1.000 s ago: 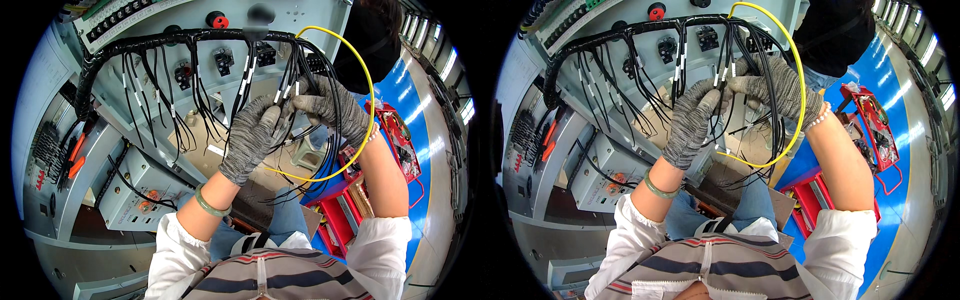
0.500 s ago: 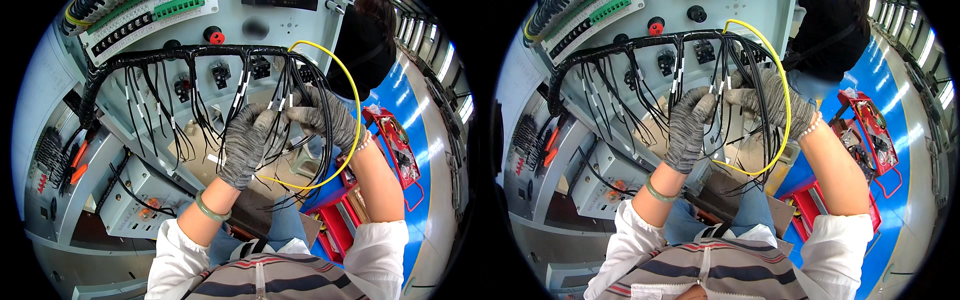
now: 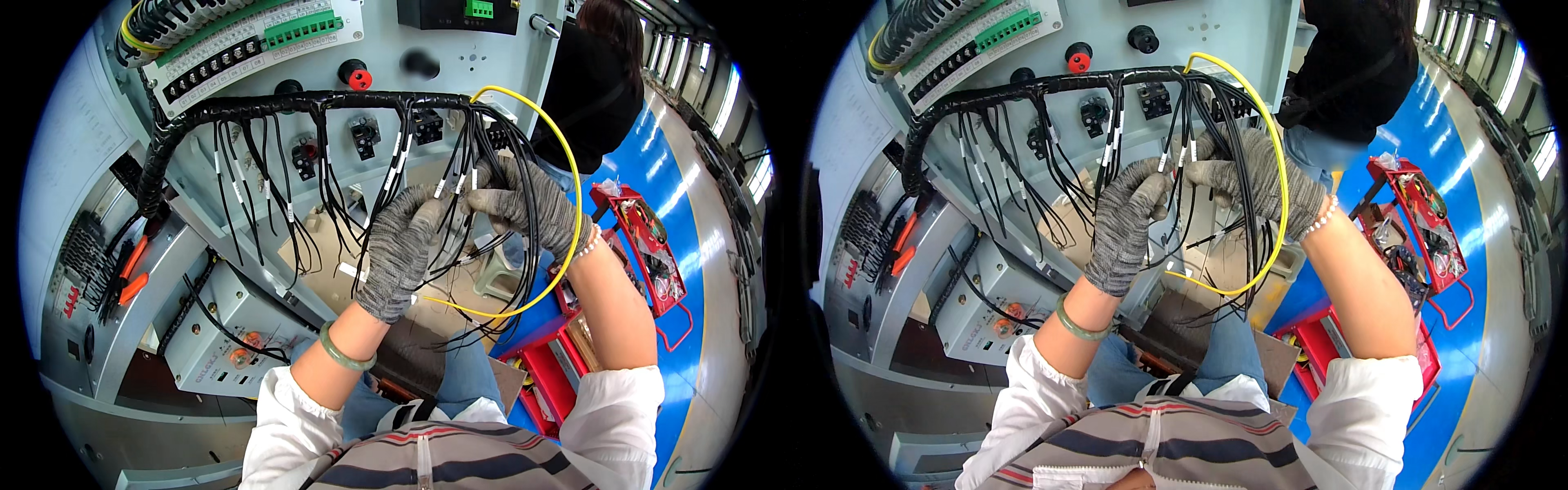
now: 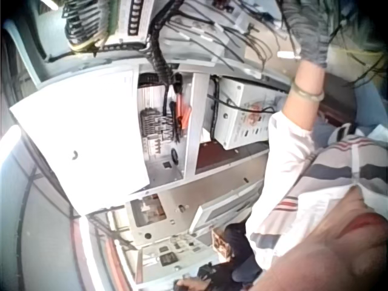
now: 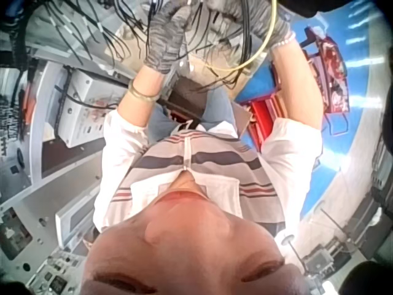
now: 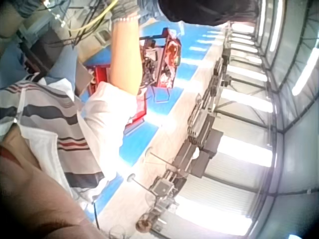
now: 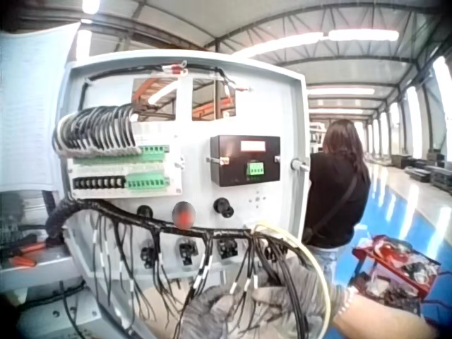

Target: The person organizes a bundle of black and yellow wires inside an open electrical cabinet. They repeatedly gather, separate, and align the wires with gloved hands, occasionally glancing at a schematic attached to the cabinet door.

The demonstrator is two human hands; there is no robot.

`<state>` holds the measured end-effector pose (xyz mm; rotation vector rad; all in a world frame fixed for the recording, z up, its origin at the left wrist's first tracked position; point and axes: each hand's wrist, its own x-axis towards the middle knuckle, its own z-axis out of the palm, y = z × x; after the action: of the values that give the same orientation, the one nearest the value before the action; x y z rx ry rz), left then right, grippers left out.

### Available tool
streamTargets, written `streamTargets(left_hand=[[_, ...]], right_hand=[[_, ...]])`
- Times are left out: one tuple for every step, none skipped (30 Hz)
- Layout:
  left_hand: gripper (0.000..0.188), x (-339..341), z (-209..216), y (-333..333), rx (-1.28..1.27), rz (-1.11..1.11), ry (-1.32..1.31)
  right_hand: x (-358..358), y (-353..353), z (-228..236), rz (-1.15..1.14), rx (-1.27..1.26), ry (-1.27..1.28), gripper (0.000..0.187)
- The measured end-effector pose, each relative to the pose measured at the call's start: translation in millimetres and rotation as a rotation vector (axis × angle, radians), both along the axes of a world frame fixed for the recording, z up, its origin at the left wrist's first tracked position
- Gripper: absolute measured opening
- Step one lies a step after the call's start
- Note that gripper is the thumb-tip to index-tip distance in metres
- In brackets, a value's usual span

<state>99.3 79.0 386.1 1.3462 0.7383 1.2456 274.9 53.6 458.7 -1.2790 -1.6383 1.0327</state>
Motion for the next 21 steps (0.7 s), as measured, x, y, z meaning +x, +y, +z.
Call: streamTargets(left_hand=[[0.030,-1.0,0.4,0.1,0.007,-0.013,0.015],[0.027,-1.4,-1.1,0.9,0.000,-0.030,0.010],[0.027,-1.6,-4.7,2.4,0.008,-0.022,0.015],[0.026,-1.0,-9.7,4.2,0.016,-0.014,0.021],[0.025,-1.3,-11.3,5.1,0.024,-0.006,0.026],[0.025,-1.1,-7.6,3.9,-0.014,-0.006,0.051],[0.025,-1.5,-4.5,2.9,-0.016,-0.018,0.063],[0.025,-2.2,-1.9,2.0,-0.019,-0.030,0.075],[0.025,-3.8,-1.1,0.6,-0.023,-0.038,0.090],[0.024,-2.9,-7.5,3.2,0.031,0.000,0.080],[0.024,-4.1,-10.9,4.5,0.044,0.010,0.084],[0.024,-4.2,-13.4,5.9,0.056,0.016,0.086],[0.024,-4.3,-15.0,6.3,0.069,0.021,0.089],[0.025,-4.1,-16.1,5.9,0.061,0.025,0.081],[0.025,-3.7,-15.6,5.9,0.057,0.030,0.072],[0.025,-3.1,-15.2,5.5,0.053,0.035,0.062],[0.025,-2.3,-15.4,4.4,0.057,0.031,0.037],[0.025,-1.7,-15.0,3.7,0.065,0.028,0.012],[0.025,-1.2,-14.6,3.1,0.073,0.025,-0.013],[0.025,-0.9,-14.1,2.6,0.085,0.043,0.014],[0.026,-0.7,-13.9,1.1,0.076,0.034,0.016]], right_hand=[[-1.0,-1.0,0.7,0.001,-0.005,0.016,0.025],[-1.8,-2.0,1.1,0.002,-0.009,0.032,0.025],[-3.2,-2.1,2.2,0.005,-0.014,0.036,0.024],[-4.4,-2.1,2.9,0.008,-0.018,0.039,0.023],[-5.4,-2.1,3.2,0.011,-0.023,0.043,0.021],[-3.7,-2.6,1.7,0.029,-0.021,0.086,0.020],[-3.8,-3.4,1.7,0.018,-0.019,0.082,0.020],[-3.9,-4.2,2.0,0.007,-0.016,0.078,0.020],[-4.7,-4.6,1.7,-0.001,-0.016,0.077,0.020],[-4.9,-3.9,1.1,0.007,-0.007,0.086,0.022],[-5.4,-3.6,2.2,0.019,-0.016,0.077,0.022],[-4.5,-3.7,3.8,0.025,-0.025,0.067,0.023],[-3.7,-3.7,5.1,0.032,-0.034,0.057,0.023],[-3.1,-3.8,4.2,0.035,-0.026,0.073,0.024],[-2.6,-3.1,3.1,0.039,-0.014,0.087,0.024],[-2.2,-2.6,1.9,0.044,-0.002,0.101,0.025],[-1.7,-2.0,0.6,0.045,-0.007,0.096,0.024],[-1.6,-0.4,0.0,0.048,-0.010,0.090,0.024],[-1.8,0.2,0.7,0.052,-0.012,0.084,0.024],[-4.8,-2.4,5.5,0.034,-0.024,0.073,0.024],[-5.8,-5.5,8.3,0.009,-0.034,0.060,0.025]])
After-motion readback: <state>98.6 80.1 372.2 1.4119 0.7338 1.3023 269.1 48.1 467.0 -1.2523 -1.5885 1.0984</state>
